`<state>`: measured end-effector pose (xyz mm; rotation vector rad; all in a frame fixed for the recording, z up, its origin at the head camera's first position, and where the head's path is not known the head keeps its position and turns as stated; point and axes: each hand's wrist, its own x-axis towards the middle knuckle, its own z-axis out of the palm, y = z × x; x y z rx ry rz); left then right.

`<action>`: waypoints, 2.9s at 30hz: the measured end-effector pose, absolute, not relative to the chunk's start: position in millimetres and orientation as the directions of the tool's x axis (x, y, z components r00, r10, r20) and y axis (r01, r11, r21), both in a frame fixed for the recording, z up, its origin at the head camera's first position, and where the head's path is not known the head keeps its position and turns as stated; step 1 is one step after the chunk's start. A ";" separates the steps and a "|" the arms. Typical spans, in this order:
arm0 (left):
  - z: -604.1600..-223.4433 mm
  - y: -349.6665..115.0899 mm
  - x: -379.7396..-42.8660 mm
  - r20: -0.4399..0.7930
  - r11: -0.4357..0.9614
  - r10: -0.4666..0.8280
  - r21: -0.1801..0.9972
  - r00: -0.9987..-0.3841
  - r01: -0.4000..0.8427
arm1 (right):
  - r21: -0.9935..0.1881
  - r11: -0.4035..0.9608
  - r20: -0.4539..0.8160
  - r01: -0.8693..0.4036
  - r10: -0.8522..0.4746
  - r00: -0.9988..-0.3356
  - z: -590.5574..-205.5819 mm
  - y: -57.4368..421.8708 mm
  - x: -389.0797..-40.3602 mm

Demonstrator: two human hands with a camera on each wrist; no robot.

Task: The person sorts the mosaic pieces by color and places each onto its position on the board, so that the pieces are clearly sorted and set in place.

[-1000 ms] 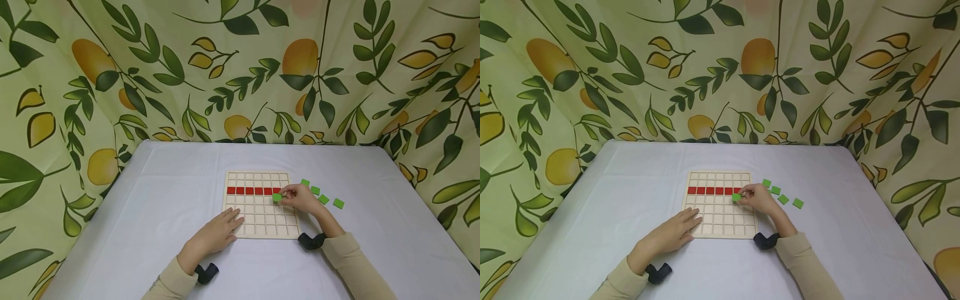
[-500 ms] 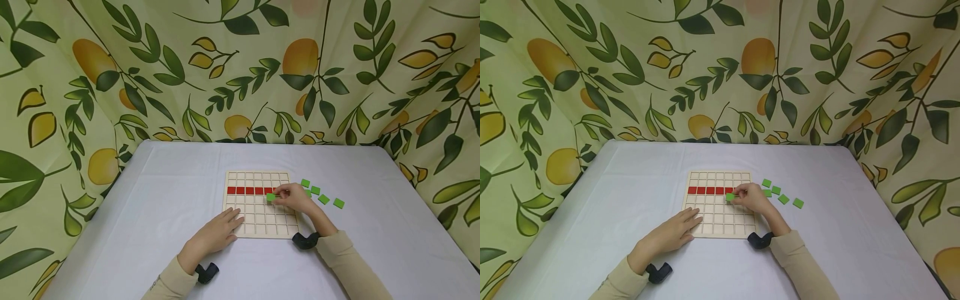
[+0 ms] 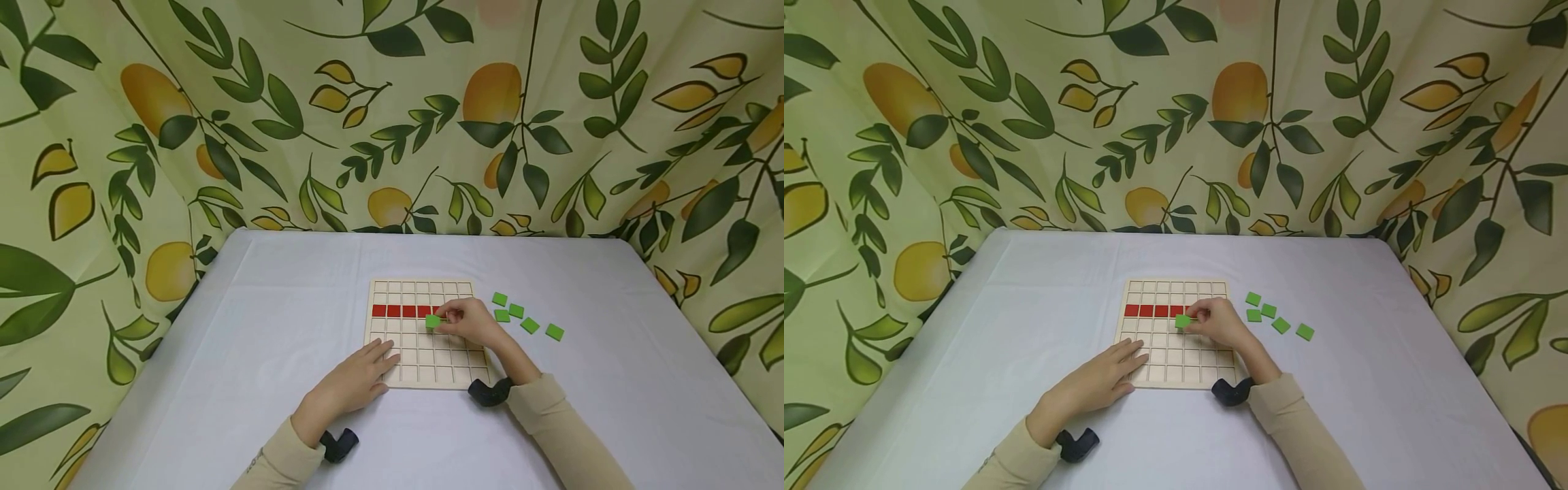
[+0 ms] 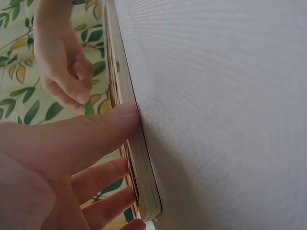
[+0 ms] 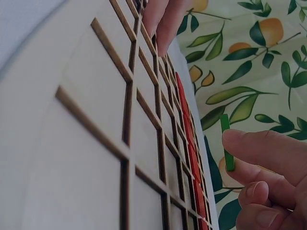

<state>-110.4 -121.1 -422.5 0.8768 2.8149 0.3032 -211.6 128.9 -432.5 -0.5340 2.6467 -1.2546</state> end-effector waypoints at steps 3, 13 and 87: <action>-422.5 -121.0 -110.8 -0.109 0.806 0.574 0.248 -0.811 0.537 | -0.781 0.567 0.019 -0.263 -0.399 -0.917 -433.1 125.5 -212.3; -421.8 -121.8 -111.5 -0.118 0.809 0.573 0.239 -0.811 0.537 | -0.777 0.568 0.028 -0.273 -0.402 -0.915 -435.1 113.2 -211.6; -420.1 -122.8 -111.7 -0.075 0.783 0.607 0.227 -0.791 0.579 | -0.826 0.544 -0.076 -0.147 -0.366 -0.927 -441.0 42.4 -223.6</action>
